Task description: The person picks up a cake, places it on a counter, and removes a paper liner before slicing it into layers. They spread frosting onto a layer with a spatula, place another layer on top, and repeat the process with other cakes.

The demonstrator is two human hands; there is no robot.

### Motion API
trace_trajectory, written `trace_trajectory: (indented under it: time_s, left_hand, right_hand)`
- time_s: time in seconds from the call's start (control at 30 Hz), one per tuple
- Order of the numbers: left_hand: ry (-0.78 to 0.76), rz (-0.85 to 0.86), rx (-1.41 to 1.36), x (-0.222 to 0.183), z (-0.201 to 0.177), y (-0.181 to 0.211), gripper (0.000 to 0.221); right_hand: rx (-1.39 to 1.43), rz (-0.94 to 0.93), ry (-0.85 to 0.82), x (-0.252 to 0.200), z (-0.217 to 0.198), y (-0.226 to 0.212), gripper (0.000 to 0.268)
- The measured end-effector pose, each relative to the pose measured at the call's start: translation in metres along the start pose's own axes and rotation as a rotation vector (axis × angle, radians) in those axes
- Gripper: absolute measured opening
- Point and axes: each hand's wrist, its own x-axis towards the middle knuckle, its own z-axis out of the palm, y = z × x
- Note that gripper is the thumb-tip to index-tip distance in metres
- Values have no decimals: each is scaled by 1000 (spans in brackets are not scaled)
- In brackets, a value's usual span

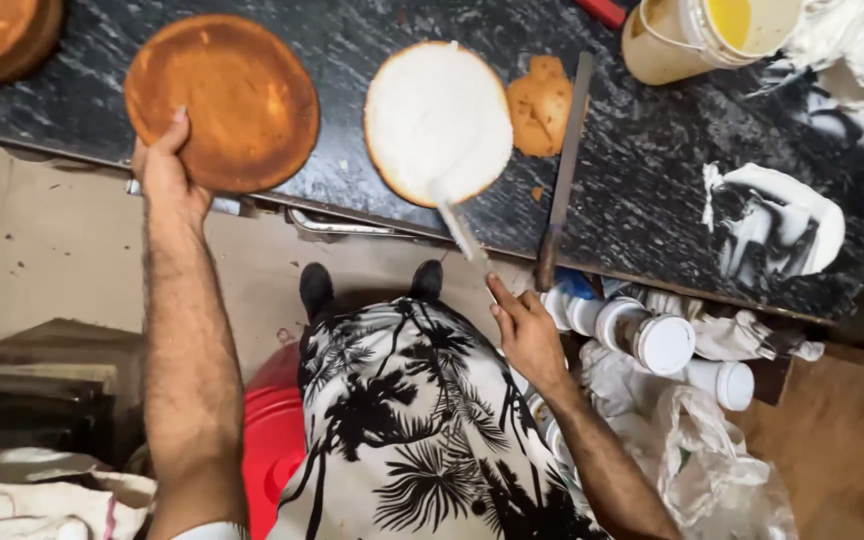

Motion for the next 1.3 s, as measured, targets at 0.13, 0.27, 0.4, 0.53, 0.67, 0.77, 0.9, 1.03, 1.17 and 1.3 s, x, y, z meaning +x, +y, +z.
trace_trajectory:
  time_s: [0.13, 0.27, 0.4, 0.53, 0.67, 0.77, 0.9, 1.03, 1.17, 1.3]
  left_hand:
    - [17, -3, -18, 2, 0, -1, 50]
    - [-18, 13, -10, 5, -6, -3, 49]
    - [-87, -6, -54, 10, -3, -1, 49]
    - [-91, -29, -146, 14, -14, -6, 49]
    - [-20, -6, -142, 13, -14, -9, 49]
    - [4, -20, -128, 12, -6, -4, 50]
    - [8, -36, -113, 14, -4, -6, 50]
    - [-84, -5, -98, 2, -10, -3, 52]
    - [-163, 22, -39, -17, 10, 9, 64]
    - [-175, 92, 19, -47, 46, 24, 66]
  right_hand:
    - [4, 58, 150, 54, -10, 13, 44]
    - [-46, -114, 103, 88, 4, 2, 45]
    - [121, -136, -89, 28, 16, -34, 48]
    - [229, -50, -140, 24, 25, -66, 45]
    - [160, -78, -158, 58, 65, -81, 45]
    - [247, -248, -192, 36, 100, -54, 45]
    - [733, 35, 17, -2, 107, 39, 28]
    - [321, 2, 611, 8, 22, 138, 41]
    - [36, 545, 620, 20, -47, 196, 49]
    - [-496, 673, 436, 39, -79, 218, 47]
